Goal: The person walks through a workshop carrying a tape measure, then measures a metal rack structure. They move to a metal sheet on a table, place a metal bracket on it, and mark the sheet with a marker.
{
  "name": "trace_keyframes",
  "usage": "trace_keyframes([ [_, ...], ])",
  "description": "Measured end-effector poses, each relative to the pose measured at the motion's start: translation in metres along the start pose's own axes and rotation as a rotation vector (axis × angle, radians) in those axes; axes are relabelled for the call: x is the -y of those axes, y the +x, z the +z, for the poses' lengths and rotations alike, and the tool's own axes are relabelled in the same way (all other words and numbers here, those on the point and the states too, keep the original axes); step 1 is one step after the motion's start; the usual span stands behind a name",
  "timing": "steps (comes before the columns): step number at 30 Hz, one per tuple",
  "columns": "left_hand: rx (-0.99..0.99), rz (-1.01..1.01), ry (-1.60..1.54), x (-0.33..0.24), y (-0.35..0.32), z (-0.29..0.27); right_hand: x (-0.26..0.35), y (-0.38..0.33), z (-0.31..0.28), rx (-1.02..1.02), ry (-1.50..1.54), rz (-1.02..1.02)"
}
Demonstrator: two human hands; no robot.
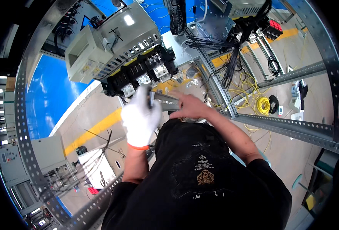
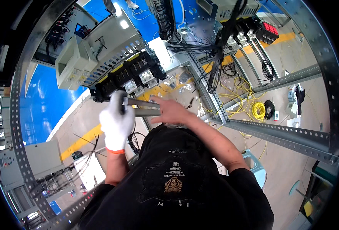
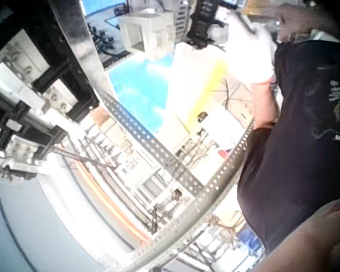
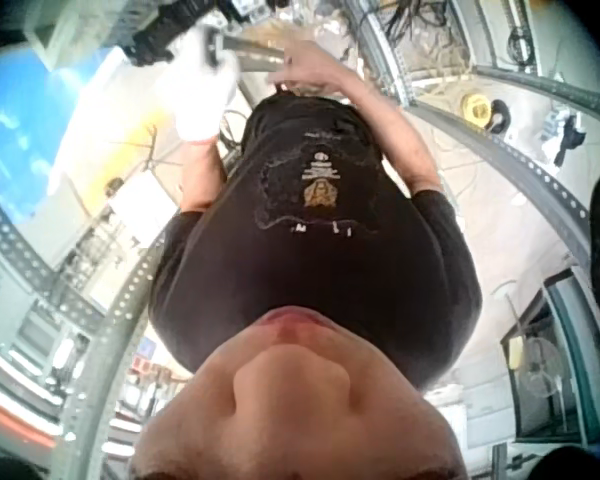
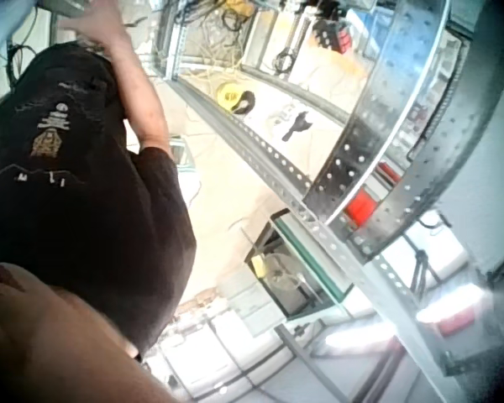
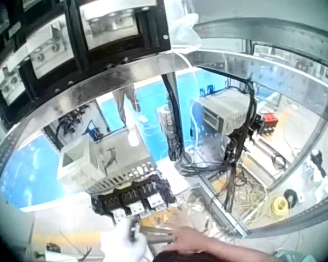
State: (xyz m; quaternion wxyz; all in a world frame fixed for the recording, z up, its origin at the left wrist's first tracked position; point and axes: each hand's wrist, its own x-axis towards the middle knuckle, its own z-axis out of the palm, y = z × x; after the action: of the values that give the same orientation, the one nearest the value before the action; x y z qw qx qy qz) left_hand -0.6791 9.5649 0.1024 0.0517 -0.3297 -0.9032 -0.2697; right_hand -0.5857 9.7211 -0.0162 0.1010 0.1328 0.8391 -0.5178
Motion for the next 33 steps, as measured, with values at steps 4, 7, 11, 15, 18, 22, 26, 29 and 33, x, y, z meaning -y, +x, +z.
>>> trace_keyframes([
  [4, 0.108, 0.062, -0.011, 0.005, 0.031, 0.015, 0.000, 0.027, 0.034, -0.301, -0.194, 0.060],
  [7, 0.253, 0.030, -0.107, 0.000, 0.046, 0.019, -0.011, 0.030, 0.029, -0.438, -0.179, 0.014],
  [11, 0.479, 0.027, -0.606, 0.015, 0.053, 0.020, -0.026, 0.006, -0.007, -0.418, -0.138, 0.199],
  [15, 0.386, -0.309, -0.473, 0.084, 0.060, 0.128, -0.021, -0.033, -0.036, -0.544, 0.042, 0.157],
  [18, 0.543, -0.172, -0.196, 0.099, 0.038, 0.213, -0.026, -0.047, -0.039, -0.570, 0.102, 0.199],
  [22, 0.668, -0.203, -0.065, 0.086, 0.047, 0.255, -0.029, -0.064, -0.038, -0.640, 0.191, 0.215],
  [26, 0.509, -0.298, -0.016, 0.091, 0.047, 0.285, -0.032, -0.070, -0.037, -0.727, 0.238, 0.138],
  [29, 0.411, -0.111, -0.081, 0.088, 0.033, 0.270, -0.035, -0.072, -0.038, -0.748, 0.253, 0.131],
  [33, 0.242, -0.041, -0.178, 0.078, 0.033, 0.197, -0.048, -0.074, -0.041, -0.703, 0.237, 0.109],
])
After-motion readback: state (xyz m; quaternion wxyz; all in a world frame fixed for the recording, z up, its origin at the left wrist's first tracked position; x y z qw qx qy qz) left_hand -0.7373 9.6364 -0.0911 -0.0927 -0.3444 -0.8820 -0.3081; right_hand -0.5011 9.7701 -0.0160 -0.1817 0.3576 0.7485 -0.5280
